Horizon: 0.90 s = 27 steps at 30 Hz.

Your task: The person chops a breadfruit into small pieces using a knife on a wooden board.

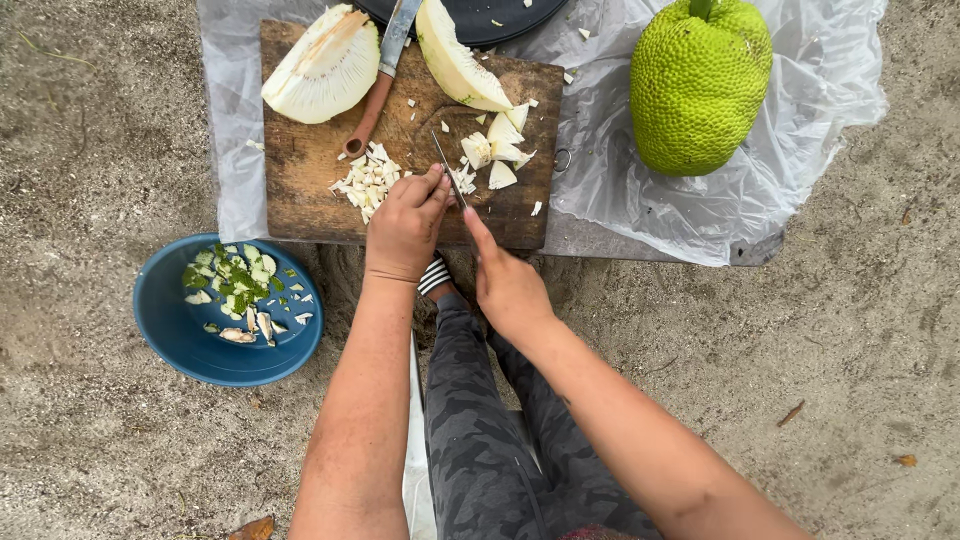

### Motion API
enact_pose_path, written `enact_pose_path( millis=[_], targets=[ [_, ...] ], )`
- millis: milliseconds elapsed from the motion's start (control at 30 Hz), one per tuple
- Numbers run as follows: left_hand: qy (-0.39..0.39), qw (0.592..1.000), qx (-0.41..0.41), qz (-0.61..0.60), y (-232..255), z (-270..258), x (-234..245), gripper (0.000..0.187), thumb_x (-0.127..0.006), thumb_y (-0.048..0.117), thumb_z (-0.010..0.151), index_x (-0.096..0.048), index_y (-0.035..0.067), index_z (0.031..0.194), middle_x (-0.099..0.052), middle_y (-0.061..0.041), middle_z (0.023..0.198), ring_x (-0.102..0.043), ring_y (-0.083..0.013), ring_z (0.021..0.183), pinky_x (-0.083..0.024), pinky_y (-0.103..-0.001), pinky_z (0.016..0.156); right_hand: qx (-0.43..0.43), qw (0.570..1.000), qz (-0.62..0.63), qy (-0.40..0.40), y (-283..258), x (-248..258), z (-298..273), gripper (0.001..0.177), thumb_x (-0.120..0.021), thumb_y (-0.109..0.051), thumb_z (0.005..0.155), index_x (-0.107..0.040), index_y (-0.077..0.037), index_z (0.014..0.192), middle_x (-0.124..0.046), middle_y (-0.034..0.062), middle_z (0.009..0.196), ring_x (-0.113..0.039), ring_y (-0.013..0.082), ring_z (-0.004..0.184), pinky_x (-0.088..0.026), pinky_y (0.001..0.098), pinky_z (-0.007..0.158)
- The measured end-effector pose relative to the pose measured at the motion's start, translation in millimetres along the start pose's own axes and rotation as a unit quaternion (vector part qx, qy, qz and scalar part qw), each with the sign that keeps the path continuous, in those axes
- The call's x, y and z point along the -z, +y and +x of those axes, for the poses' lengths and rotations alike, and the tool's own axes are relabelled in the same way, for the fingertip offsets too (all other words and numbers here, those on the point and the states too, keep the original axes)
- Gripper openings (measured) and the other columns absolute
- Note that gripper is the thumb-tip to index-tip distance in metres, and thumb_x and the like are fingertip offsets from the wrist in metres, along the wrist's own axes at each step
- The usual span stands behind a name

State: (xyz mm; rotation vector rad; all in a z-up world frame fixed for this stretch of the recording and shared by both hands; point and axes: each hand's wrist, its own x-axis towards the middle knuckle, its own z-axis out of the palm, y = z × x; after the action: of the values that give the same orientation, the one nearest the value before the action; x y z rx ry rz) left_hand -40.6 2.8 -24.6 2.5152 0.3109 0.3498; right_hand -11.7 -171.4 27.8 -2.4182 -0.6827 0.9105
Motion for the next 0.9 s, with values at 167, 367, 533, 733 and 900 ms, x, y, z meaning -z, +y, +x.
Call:
enact_pose_path(
  millis=[167,367,533,733,900],
  targets=[
    [0.002,1.0,0.005,-0.019,-1,2,2,0.021,-0.076,0.018,0.092,-0.078,0.013,0.113,-0.073,0.002,0.117,-0.068,-0.0193,0.101,-0.059,-0.033,0.078,0.005,0.999,0.027,0.015,8,8,-45,0.069,-0.052,-0.009,0.099,-0.023,-0.027,0.159,-0.072,0.0217,0.097,-0.069,0.0446,0.08,-0.054,0.0541,0.07],
    [-0.001,0.999,0.0,-0.037,-7,0,2,0.024,-0.077,0.019,0.091,-0.078,0.011,0.113,-0.073,0.001,0.118,-0.069,-0.0191,0.102,-0.059,-0.032,0.079,-0.009,0.996,0.093,0.001,-3,17,-20,0.067,-0.051,-0.009,0.099,-0.025,-0.029,0.158,-0.071,0.0226,0.092,-0.069,0.0451,0.081,-0.053,0.0543,0.072],
    [-0.013,0.999,-0.008,-0.028,-10,1,6,0.024,-0.078,0.019,0.09,-0.078,0.011,0.113,-0.073,0.001,0.118,-0.069,-0.0187,0.102,-0.059,-0.031,0.082,-0.02,0.994,0.103,-0.005,-8,17,-14,0.066,-0.051,-0.009,0.101,-0.025,-0.03,0.158,-0.07,0.0219,0.086,-0.068,0.0447,0.08,-0.051,0.0542,0.071],
    [-0.009,1.0,-0.012,-0.027,-12,0,2,0.025,-0.078,0.02,0.09,-0.077,0.009,0.113,-0.073,0.0,0.12,-0.069,-0.0192,0.104,-0.058,-0.031,0.085,-0.023,0.994,0.105,0.007,-6,7,-13,0.067,-0.051,-0.008,0.1,-0.026,-0.03,0.158,-0.07,0.0217,0.083,-0.069,0.0438,0.079,-0.052,0.0534,0.071],
    [-0.013,1.0,-0.012,-0.02,-11,-1,4,0.026,-0.077,0.018,0.089,-0.077,0.01,0.114,-0.073,0.0,0.121,-0.069,-0.0196,0.104,-0.058,-0.031,0.086,-0.004,0.995,0.095,0.012,-3,2,-12,0.068,-0.052,-0.007,0.099,-0.026,-0.029,0.158,-0.071,0.0209,0.087,-0.069,0.0434,0.079,-0.053,0.053,0.07]
  ],
)
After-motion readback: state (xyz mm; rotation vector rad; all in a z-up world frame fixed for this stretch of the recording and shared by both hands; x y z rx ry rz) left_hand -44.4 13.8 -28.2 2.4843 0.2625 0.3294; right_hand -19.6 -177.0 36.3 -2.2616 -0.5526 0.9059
